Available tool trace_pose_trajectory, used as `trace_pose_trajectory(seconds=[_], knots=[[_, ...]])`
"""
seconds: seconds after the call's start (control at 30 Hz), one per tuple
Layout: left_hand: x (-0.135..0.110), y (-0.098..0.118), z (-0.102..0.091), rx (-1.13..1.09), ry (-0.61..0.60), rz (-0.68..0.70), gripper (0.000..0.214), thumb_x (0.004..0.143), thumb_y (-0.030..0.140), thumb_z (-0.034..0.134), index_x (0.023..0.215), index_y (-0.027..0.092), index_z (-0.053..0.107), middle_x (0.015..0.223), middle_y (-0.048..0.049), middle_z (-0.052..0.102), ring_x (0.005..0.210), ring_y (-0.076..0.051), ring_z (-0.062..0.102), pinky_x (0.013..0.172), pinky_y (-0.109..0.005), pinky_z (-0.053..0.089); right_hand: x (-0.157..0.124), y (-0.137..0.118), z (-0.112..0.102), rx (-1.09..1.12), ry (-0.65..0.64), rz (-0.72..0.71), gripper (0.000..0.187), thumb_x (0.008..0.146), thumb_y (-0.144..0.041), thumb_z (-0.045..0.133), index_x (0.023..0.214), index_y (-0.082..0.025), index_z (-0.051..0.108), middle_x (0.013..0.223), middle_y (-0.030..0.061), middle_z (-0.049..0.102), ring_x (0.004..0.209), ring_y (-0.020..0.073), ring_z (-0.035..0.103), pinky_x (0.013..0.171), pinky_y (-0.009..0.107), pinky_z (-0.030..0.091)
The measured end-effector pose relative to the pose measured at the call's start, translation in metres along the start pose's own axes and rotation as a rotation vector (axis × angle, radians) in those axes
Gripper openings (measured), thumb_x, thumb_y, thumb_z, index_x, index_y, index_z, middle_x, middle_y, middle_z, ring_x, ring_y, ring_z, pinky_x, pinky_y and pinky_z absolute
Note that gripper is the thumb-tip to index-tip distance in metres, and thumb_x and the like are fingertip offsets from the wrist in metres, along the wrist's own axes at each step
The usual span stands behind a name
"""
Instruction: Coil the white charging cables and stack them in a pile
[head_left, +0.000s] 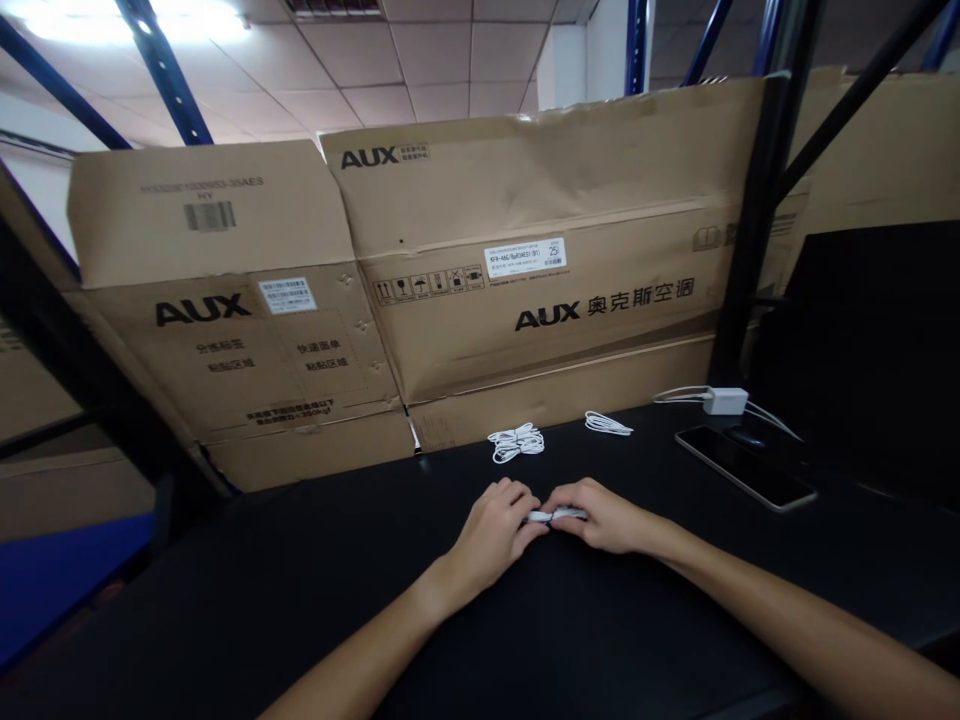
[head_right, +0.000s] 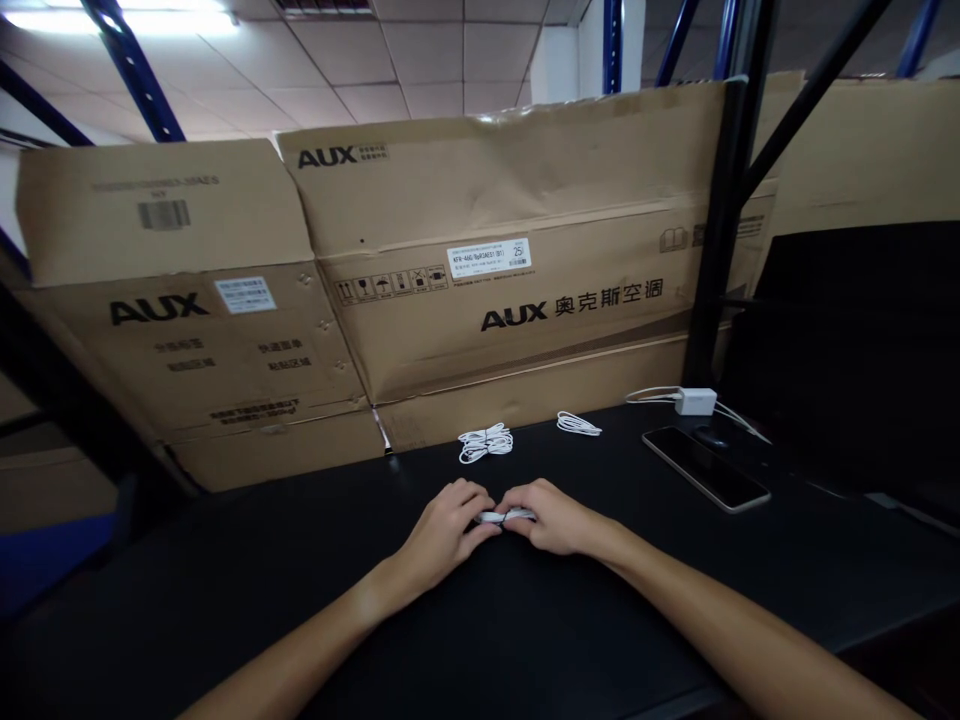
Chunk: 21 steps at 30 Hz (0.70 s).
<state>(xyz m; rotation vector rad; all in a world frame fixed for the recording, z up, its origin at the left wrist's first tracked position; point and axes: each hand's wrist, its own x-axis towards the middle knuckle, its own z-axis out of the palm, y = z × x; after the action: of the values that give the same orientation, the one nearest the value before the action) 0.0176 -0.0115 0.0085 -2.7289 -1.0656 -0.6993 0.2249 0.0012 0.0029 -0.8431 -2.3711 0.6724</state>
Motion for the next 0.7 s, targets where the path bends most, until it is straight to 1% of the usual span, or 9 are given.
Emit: trace_pose_trajectory(seconds=[0.07,0.17,0.23,0.3,0.4,0.47,0.53,0.6,0.7], knots=[[0.0,-0.003,0.005,-0.035,-0.037,0.016,0.01,0.087,0.025,0.055,0.09,0.018,0.062,0.085,-0.0031,0.062,0.079,-0.018,0.054,0.075,-0.031,0.043,0.003,0.004,-0.004,-0.032,0.066,0.002,0.03,0.083,-0.031,0.055,0.111,-0.022,0.06,0.098,0.005,0.065,0.085,0.0183,0.058,0.078,0.03,0.043],[0.008,-0.018,0.016,-0.001,-0.023,-0.07,0.011,0.087,0.026,0.056,0.087,0.019,0.065,0.08,-0.0024,0.062,0.078,-0.017,0.055,0.075,-0.03,0.043,0.01,0.012,-0.011,-0.086,0.282,0.044,0.042,0.079,-0.038,0.061,0.117,-0.021,0.054,0.106,0.0078,0.06,0.096,0.0212,0.054,0.085,0.035,0.042],[0.02,-0.034,0.023,0.048,0.005,-0.153,0.012,0.085,0.028,0.058,0.083,0.019,0.066,0.079,-0.0027,0.061,0.078,-0.017,0.056,0.073,-0.029,0.044,0.013,0.016,-0.014,-0.114,0.4,0.068,0.033,0.082,-0.039,0.058,0.109,-0.02,0.056,0.103,0.0077,0.059,0.096,0.021,0.053,0.086,0.037,0.042],[0.033,-0.05,0.028,0.082,0.051,-0.219,0.013,0.084,0.026,0.058,0.081,0.016,0.065,0.083,-0.0045,0.059,0.081,-0.018,0.056,0.073,-0.029,0.045,0.014,0.02,-0.014,-0.145,0.42,0.081,0.026,0.084,-0.039,0.054,0.102,-0.02,0.058,0.099,0.0071,0.059,0.094,0.0205,0.053,0.086,0.037,0.042],[0.044,-0.062,0.03,0.117,0.128,-0.309,0.014,0.084,0.024,0.058,0.094,0.015,0.062,0.093,-0.0067,0.057,0.086,-0.02,0.055,0.076,-0.032,0.045,0.008,0.023,-0.009,-0.214,0.321,0.077,0.028,0.084,-0.041,0.053,0.101,-0.02,0.059,0.103,0.0078,0.058,0.099,0.021,0.052,0.093,0.039,0.038],[0.04,-0.058,0.026,0.127,0.155,-0.316,0.027,0.081,0.025,0.062,0.105,0.015,0.058,0.102,-0.0086,0.055,0.094,-0.022,0.053,0.082,-0.036,0.044,0.002,0.024,-0.005,-0.258,0.233,0.06,0.037,0.082,-0.047,0.055,0.108,-0.02,0.059,0.114,0.0098,0.055,0.108,0.0228,0.049,0.098,0.04,0.035],[0.026,-0.046,0.02,0.115,0.134,-0.268,0.042,0.077,0.032,0.067,0.114,0.017,0.054,0.114,-0.0103,0.053,0.104,-0.026,0.05,0.087,-0.042,0.042,-0.003,0.023,-0.002,-0.282,0.126,0.049,0.051,0.08,-0.054,0.055,0.117,-0.02,0.057,0.126,0.0119,0.049,0.119,0.0254,0.042,0.101,0.041,0.033],[0.006,-0.032,0.01,0.046,0.029,-0.171,0.051,0.079,0.043,0.062,0.123,0.02,0.05,0.127,-0.0116,0.048,0.114,-0.029,0.045,0.093,-0.048,0.038,-0.007,0.021,-0.001,-0.289,0.002,0.05,0.064,0.079,-0.06,0.052,0.128,-0.02,0.049,0.137,0.0127,0.041,0.128,0.0276,0.034,0.104,0.043,0.029],[-0.023,-0.016,-0.006,-0.074,-0.221,-0.076,0.056,0.087,0.051,0.047,0.135,0.022,0.04,0.139,-0.0113,0.041,0.127,-0.027,0.036,0.101,-0.047,0.033,-0.009,0.016,-0.001,-0.293,-0.156,0.037,0.075,0.08,-0.064,0.045,0.141,-0.022,0.031,0.148,0.0112,0.024,0.136,0.0278,0.019,0.11,0.046,0.016]])
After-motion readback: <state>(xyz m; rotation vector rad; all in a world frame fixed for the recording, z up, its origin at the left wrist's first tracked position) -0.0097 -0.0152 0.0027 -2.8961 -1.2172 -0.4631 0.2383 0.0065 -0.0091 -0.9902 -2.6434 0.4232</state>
